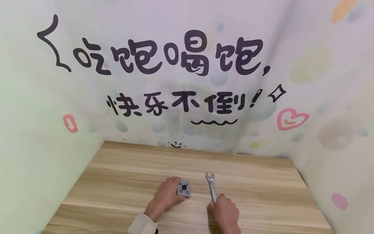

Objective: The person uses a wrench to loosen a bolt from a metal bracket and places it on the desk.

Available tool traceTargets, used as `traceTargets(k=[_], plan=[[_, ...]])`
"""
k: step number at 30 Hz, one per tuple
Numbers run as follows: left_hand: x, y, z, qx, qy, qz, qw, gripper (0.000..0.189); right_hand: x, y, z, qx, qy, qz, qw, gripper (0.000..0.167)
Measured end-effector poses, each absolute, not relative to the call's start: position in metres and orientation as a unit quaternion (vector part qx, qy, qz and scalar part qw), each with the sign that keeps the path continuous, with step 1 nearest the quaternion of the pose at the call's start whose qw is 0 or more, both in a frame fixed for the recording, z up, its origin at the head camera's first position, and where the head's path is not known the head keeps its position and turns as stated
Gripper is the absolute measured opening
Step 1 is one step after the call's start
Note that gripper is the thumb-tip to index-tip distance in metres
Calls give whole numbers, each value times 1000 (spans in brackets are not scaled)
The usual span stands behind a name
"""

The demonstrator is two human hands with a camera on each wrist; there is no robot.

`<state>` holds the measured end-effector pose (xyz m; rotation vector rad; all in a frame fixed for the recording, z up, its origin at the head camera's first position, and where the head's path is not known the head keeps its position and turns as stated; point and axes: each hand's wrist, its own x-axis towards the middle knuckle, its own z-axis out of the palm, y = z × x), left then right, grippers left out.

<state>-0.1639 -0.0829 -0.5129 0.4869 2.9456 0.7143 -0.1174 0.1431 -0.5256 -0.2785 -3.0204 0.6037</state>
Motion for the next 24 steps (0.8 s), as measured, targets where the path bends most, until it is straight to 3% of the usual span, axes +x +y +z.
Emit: traceTargets(k=[4,12,19,24], plan=[[-165,-85,-512,164,953,254,26,72,-120,142,-525,-81,-973,211,38,19],[-165,-86,-512,152,942,299,10,71,-123,143,-525,-80,-970,223,60,56],[-162,-86,-508,147,935,322,9,72,-122,143,-526,-71,-962,250,78,41],[-162,-85,-508,147,932,331,10,71,-120,146,-528,-54,-955,280,76,39]])
